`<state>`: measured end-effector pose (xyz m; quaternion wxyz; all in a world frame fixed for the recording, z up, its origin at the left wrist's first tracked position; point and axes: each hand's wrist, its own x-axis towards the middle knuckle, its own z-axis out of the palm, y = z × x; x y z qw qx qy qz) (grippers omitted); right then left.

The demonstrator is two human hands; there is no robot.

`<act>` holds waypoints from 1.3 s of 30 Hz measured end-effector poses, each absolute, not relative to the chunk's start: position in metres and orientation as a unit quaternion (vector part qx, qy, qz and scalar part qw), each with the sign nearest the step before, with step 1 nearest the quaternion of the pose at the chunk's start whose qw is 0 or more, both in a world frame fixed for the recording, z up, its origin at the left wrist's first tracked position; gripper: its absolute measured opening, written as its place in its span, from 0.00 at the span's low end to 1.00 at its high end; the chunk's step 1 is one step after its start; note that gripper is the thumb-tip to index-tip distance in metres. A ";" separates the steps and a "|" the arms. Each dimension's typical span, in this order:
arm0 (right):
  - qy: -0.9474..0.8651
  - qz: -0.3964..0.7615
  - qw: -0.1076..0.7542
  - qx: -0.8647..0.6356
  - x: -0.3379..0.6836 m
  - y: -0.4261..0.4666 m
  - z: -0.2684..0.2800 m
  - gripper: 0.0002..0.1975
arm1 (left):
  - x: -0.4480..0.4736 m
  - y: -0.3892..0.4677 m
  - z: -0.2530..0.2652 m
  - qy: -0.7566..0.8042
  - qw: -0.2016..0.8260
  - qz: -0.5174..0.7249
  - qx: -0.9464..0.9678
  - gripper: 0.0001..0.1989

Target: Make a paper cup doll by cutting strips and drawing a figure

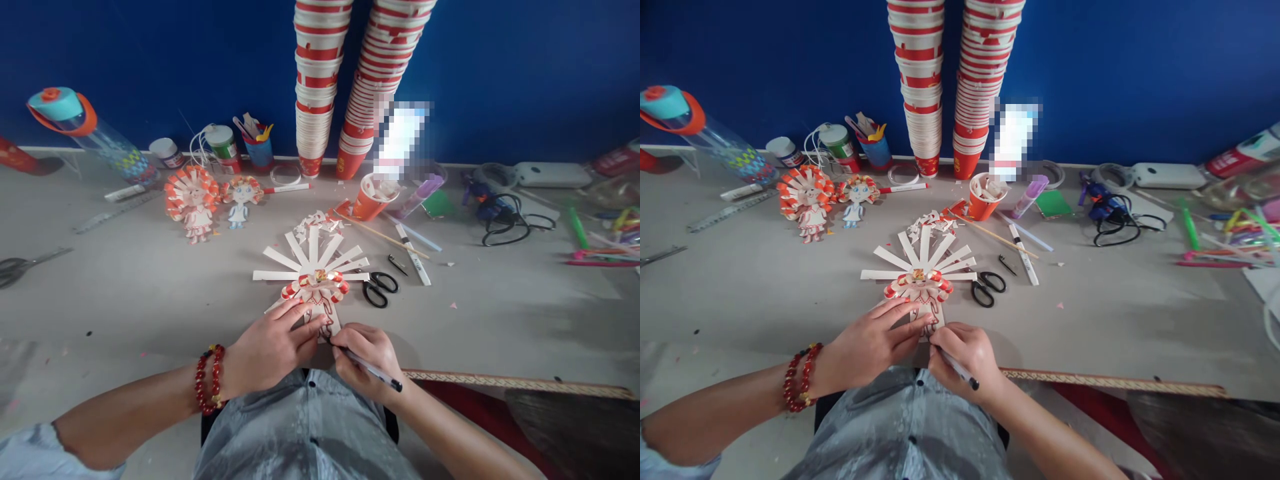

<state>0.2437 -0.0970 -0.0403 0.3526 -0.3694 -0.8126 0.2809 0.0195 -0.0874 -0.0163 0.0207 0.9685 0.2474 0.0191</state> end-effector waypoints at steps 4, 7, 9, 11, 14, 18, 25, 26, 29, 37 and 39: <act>-0.813 0.281 0.356 -0.365 0.243 -0.098 -0.039 0.07 | 0.020 -0.088 -0.016 0.249 0.021 0.016 0.968 0.18; -0.808 0.290 0.362 -0.364 0.244 -0.098 -0.037 0.07 | 0.020 -0.088 -0.016 0.250 0.026 0.013 0.968 0.18; -0.795 0.304 0.366 -0.375 0.245 -0.097 -0.036 0.06 | 0.019 -0.088 -0.016 0.250 0.031 0.011 0.968 0.18; -0.778 0.323 0.369 -0.393 0.246 -0.096 -0.034 0.06 | 0.019 -0.087 -0.016 0.249 0.033 0.008 0.968 0.18; -0.763 0.346 0.367 -0.405 0.245 -0.094 -0.031 0.06 | 0.018 -0.086 -0.015 0.250 0.032 0.004 0.968 0.18; -0.777 0.353 0.353 -0.384 0.242 -0.092 -0.031 0.06 | 0.019 -0.084 -0.014 0.245 0.030 -0.002 0.969 0.18; -0.778 0.351 0.353 -0.382 0.240 -0.092 -0.034 0.06 | 0.019 -0.084 -0.014 0.245 0.020 0.005 0.969 0.17; -0.779 0.351 0.353 -0.382 0.240 -0.092 -0.034 0.07 | 0.019 -0.084 -0.014 0.245 0.020 0.007 0.969 0.16; -0.780 0.350 0.351 -0.382 0.240 -0.093 -0.034 0.07 | 0.019 -0.084 -0.014 0.247 0.023 0.011 0.969 0.16; -0.782 0.343 0.353 -0.382 0.242 -0.094 -0.035 0.07 | 0.019 -0.084 -0.014 0.248 0.021 0.007 0.969 0.16; -0.781 0.344 0.351 -0.386 0.242 -0.094 -0.036 0.06 | 0.019 -0.084 -0.014 0.249 0.021 0.003 0.968 0.16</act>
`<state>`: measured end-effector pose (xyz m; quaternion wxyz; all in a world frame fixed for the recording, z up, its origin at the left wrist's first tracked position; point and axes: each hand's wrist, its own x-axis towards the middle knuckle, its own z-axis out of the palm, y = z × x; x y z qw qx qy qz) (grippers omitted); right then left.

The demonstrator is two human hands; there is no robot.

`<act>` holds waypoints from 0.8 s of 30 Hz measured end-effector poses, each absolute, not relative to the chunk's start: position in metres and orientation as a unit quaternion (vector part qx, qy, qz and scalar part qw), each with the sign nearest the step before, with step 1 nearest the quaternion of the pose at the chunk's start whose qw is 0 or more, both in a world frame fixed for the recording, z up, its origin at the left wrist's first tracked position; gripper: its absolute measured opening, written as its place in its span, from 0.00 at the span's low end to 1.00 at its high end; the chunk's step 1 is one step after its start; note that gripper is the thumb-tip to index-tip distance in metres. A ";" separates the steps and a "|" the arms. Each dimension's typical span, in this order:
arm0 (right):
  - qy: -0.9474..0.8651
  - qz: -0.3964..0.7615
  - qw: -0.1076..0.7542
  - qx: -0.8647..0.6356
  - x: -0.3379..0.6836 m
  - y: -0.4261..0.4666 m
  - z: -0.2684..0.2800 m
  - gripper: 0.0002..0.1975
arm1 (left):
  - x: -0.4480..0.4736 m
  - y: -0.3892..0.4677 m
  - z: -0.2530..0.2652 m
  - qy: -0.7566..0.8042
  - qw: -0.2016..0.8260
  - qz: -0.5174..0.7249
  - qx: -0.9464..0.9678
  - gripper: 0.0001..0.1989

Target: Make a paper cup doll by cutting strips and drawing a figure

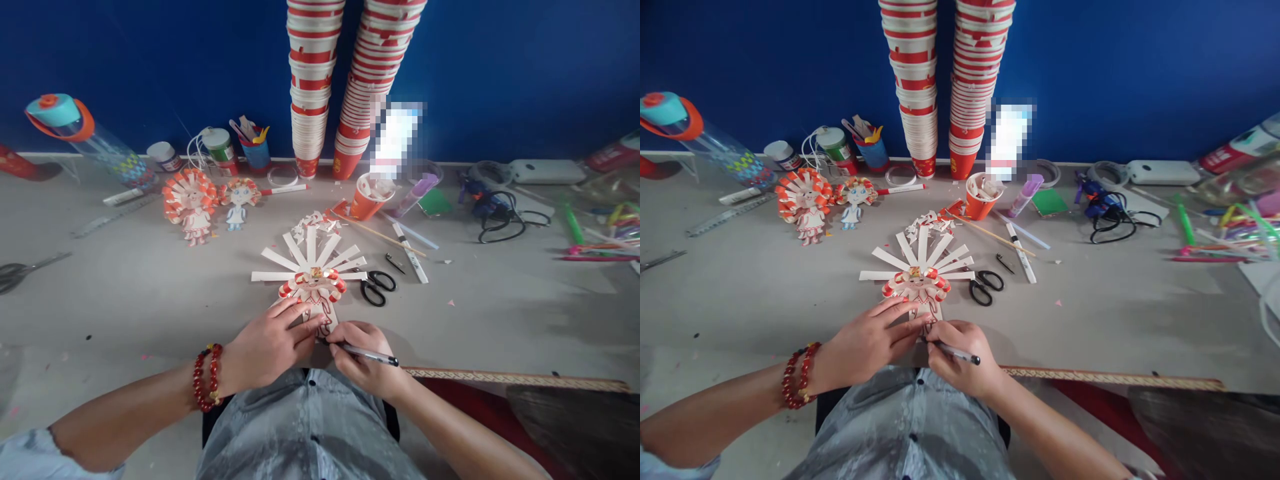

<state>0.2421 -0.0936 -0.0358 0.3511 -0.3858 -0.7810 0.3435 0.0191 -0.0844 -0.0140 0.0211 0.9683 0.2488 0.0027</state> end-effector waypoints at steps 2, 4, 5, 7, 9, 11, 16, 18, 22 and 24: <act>-0.780 0.342 0.348 -0.392 0.242 -0.093 -0.036 0.06 | 0.019 -0.085 -0.015 0.250 0.023 0.001 0.968 0.16; -0.779 0.342 0.345 -0.397 0.243 -0.093 -0.037 0.06 | 0.018 -0.085 -0.015 0.249 0.025 0.001 0.968 0.17; -0.778 0.343 0.344 -0.399 0.243 -0.093 -0.037 0.06 | 0.018 -0.085 -0.016 0.249 0.027 0.001 0.968 0.17; -0.777 0.342 0.341 -0.403 0.243 -0.094 -0.036 0.06 | 0.018 -0.085 -0.016 0.247 0.028 0.001 0.969 0.17; -0.774 0.342 0.340 -0.409 0.244 -0.094 -0.036 0.06 | 0.018 -0.085 -0.016 0.247 0.029 0.000 0.969 0.16; -0.770 0.344 0.340 -0.417 0.244 -0.094 -0.035 0.06 | 0.019 -0.085 -0.016 0.248 0.029 0.002 0.968 0.16; -0.765 0.341 0.347 -0.422 0.243 -0.093 -0.034 0.07 | 0.019 -0.085 -0.017 0.251 0.028 0.010 0.968 0.16; -0.764 0.340 0.352 -0.420 0.244 -0.094 -0.035 0.07 | 0.019 -0.085 -0.017 0.251 0.029 0.011 0.968 0.17; -0.749 0.351 0.361 -0.431 0.247 -0.096 -0.035 0.06 | 0.019 -0.084 -0.016 0.248 0.033 0.001 0.968 0.17; -0.746 0.352 0.362 -0.434 0.248 -0.097 -0.035 0.06 | 0.019 -0.084 -0.015 0.247 0.034 -0.001 0.968 0.16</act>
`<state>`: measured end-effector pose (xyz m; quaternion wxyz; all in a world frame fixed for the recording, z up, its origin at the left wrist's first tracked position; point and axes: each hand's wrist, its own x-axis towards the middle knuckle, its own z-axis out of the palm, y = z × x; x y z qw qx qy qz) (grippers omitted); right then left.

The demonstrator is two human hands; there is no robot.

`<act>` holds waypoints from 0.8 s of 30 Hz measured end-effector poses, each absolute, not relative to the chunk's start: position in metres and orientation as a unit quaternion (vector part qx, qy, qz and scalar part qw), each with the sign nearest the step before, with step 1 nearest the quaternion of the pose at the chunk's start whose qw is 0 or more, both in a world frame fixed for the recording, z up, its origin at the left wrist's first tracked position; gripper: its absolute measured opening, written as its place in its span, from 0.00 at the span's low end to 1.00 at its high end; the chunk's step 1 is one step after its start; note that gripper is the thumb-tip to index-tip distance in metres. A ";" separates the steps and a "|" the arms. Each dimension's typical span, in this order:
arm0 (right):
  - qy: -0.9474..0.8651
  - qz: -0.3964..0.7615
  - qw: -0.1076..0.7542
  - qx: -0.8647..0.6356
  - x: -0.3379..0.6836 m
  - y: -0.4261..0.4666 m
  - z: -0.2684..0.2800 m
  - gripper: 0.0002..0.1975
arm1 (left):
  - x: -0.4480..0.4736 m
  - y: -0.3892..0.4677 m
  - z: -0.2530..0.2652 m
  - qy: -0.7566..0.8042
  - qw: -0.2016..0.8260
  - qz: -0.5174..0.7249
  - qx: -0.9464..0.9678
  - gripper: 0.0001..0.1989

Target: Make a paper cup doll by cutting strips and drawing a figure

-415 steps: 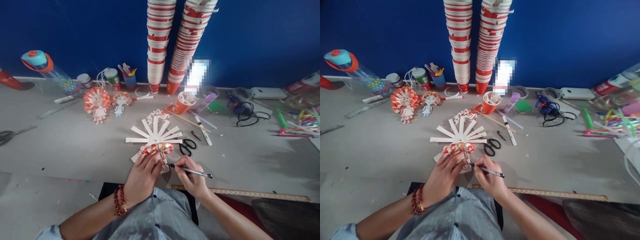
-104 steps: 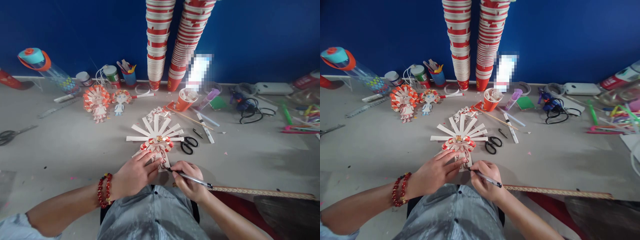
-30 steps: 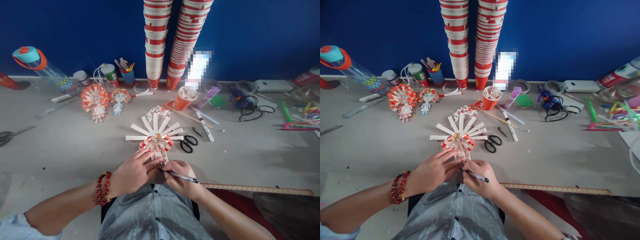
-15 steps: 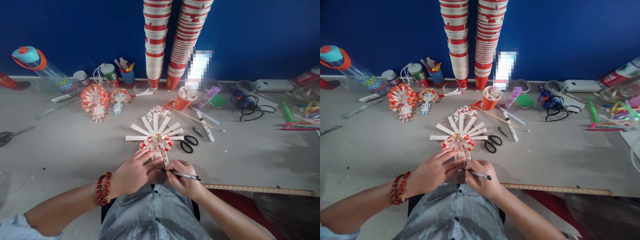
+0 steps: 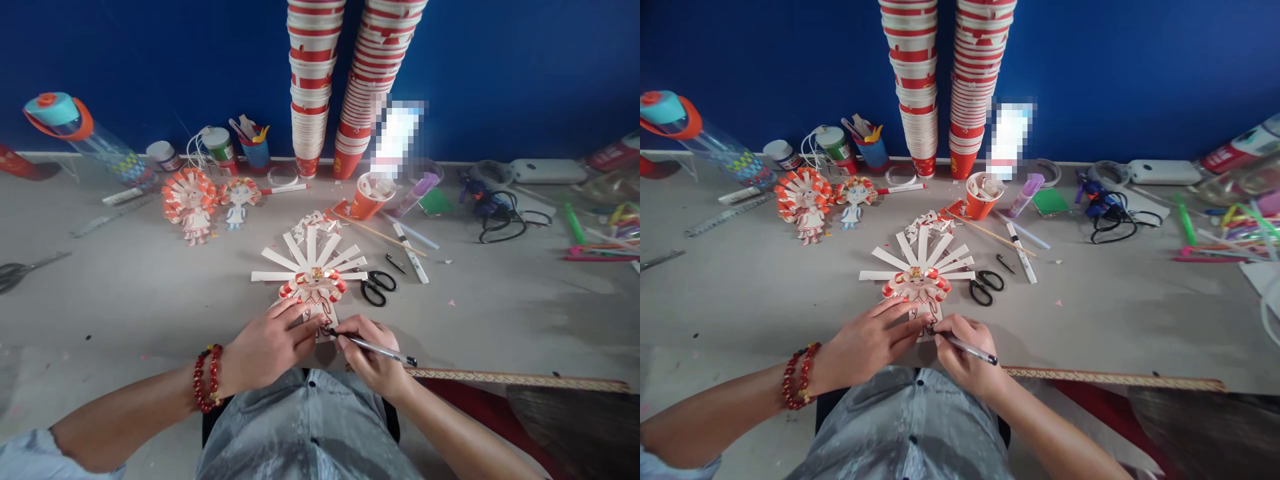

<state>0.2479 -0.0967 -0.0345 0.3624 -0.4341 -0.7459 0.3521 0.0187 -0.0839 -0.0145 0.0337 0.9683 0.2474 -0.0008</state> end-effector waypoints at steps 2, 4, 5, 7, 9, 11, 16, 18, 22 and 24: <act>-0.752 0.343 0.365 -0.429 0.249 -0.098 -0.034 0.06 | 0.019 -0.084 -0.014 0.246 0.032 -0.001 0.969 0.17; -0.760 0.329 0.368 -0.423 0.249 -0.099 -0.033 0.07 | 0.018 -0.084 -0.014 0.243 0.029 0.001 0.970 0.17; -0.762 0.321 0.367 -0.425 0.249 -0.099 -0.033 0.07 | 0.018 -0.084 -0.015 0.244 0.027 0.002 0.970 0.17; -0.768 0.308 0.355 -0.435 0.248 -0.101 -0.034 0.07 | 0.018 -0.085 -0.015 0.250 0.022 0.007 0.968 0.17; -0.772 0.301 0.339 -0.445 0.247 -0.102 -0.035 0.06 | 0.018 -0.085 -0.016 0.257 0.017 0.016 0.966 0.17; -0.772 0.300 0.334 -0.450 0.246 -0.103 -0.035 0.05 | 0.019 -0.085 -0.015 0.258 0.016 0.021 0.966 0.17; -0.766 0.300 0.354 -0.444 0.244 -0.101 -0.035 0.06 | 0.021 -0.084 -0.010 0.251 0.020 0.009 0.968 0.15; -0.765 0.300 0.362 -0.439 0.245 -0.101 -0.035 0.06 | 0.021 -0.083 -0.008 0.248 0.018 0.007 0.969 0.15; -0.769 0.303 0.368 -0.425 0.246 -0.103 -0.036 0.07 | 0.022 -0.083 -0.005 0.242 0.016 0.006 0.970 0.15; -0.771 0.299 0.364 -0.429 0.246 -0.104 -0.036 0.06 | 0.022 -0.082 -0.004 0.236 0.027 0.004 0.971 0.14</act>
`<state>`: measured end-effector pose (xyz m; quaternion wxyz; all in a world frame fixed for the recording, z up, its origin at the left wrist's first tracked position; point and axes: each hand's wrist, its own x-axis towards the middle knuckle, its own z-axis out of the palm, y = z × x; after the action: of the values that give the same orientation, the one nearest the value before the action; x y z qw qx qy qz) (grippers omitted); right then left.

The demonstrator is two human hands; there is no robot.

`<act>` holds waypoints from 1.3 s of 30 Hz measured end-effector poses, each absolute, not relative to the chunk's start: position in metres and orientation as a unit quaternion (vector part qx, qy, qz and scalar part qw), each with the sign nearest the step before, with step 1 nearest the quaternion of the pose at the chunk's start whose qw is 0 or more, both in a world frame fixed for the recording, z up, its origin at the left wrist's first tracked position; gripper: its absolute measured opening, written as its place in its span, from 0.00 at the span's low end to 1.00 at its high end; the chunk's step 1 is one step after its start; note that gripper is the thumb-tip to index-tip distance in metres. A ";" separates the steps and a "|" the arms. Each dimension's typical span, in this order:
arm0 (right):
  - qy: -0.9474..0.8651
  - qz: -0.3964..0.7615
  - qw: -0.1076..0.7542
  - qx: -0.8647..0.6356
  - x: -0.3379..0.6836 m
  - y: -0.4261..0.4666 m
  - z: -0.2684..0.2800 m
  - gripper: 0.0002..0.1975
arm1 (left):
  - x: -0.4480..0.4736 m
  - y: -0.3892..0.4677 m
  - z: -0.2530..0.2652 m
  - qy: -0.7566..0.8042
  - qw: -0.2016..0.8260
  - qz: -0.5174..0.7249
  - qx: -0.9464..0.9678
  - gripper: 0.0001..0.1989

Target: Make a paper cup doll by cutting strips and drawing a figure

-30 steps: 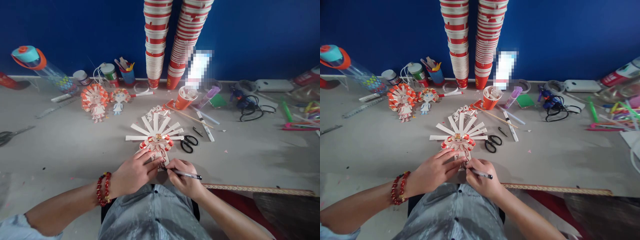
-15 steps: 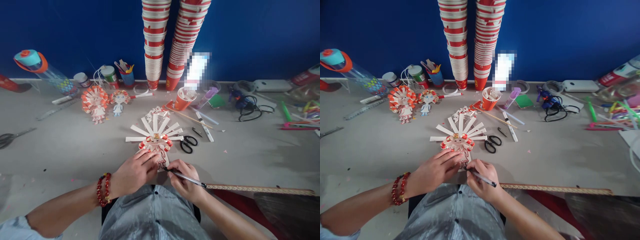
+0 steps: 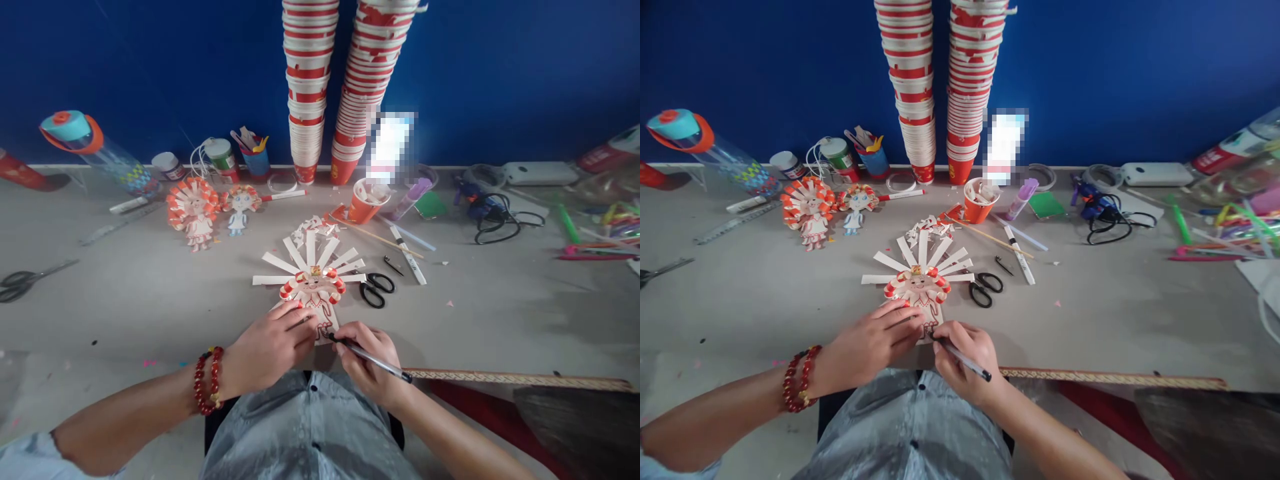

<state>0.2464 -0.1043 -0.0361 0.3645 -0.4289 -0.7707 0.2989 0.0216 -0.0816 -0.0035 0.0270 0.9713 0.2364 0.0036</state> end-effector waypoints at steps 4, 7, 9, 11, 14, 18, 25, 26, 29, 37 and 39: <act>-0.766 0.303 0.352 -0.445 0.245 -0.105 -0.034 0.05 | 0.022 -0.078 0.000 0.239 0.054 -0.007 0.969 0.13; -0.749 0.334 0.348 -0.453 0.243 -0.104 -0.032 0.05 | 0.022 -0.076 0.003 0.238 0.065 -0.006 0.969 0.15; -0.740 0.351 0.347 -0.458 0.242 -0.104 -0.032 0.05 | 0.022 -0.074 0.005 0.238 0.074 0.000 0.968 0.15; -0.737 0.354 0.346 -0.460 0.240 -0.103 -0.031 0.05 | 0.022 -0.072 0.006 0.242 0.086 0.012 0.966 0.17; -0.741 0.346 0.343 -0.462 0.239 -0.102 -0.031 0.04 | 0.020 -0.069 0.007 0.252 0.095 0.022 0.963 0.23; -0.743 0.342 0.347 -0.459 0.237 -0.101 -0.032 0.04 | 0.018 -0.066 0.006 0.262 0.096 0.030 0.960 0.28; -0.744 0.358 0.350 -0.442 0.234 -0.099 -0.032 0.04 | 0.019 -0.064 0.005 0.265 0.100 0.031 0.959 0.26; -0.746 0.357 0.348 -0.441 0.234 -0.099 -0.032 0.04 | 0.019 -0.064 0.005 0.264 0.104 0.032 0.958 0.26; -0.754 0.351 0.343 -0.437 0.233 -0.098 -0.033 0.03 | 0.018 -0.064 0.005 0.267 0.114 0.032 0.956 0.26; -0.764 0.343 0.333 -0.433 0.232 -0.096 -0.037 0.04 | 0.018 -0.064 0.006 0.267 0.114 0.038 0.956 0.26; -0.768 0.340 0.330 -0.431 0.232 -0.096 -0.037 0.04 | 0.018 -0.064 0.006 0.268 0.115 0.037 0.956 0.26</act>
<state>0.2324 -0.0962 -0.0367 0.3303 -0.4313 -0.7675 0.3402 0.0178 -0.0637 0.0058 0.1153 0.9558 0.2679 0.0365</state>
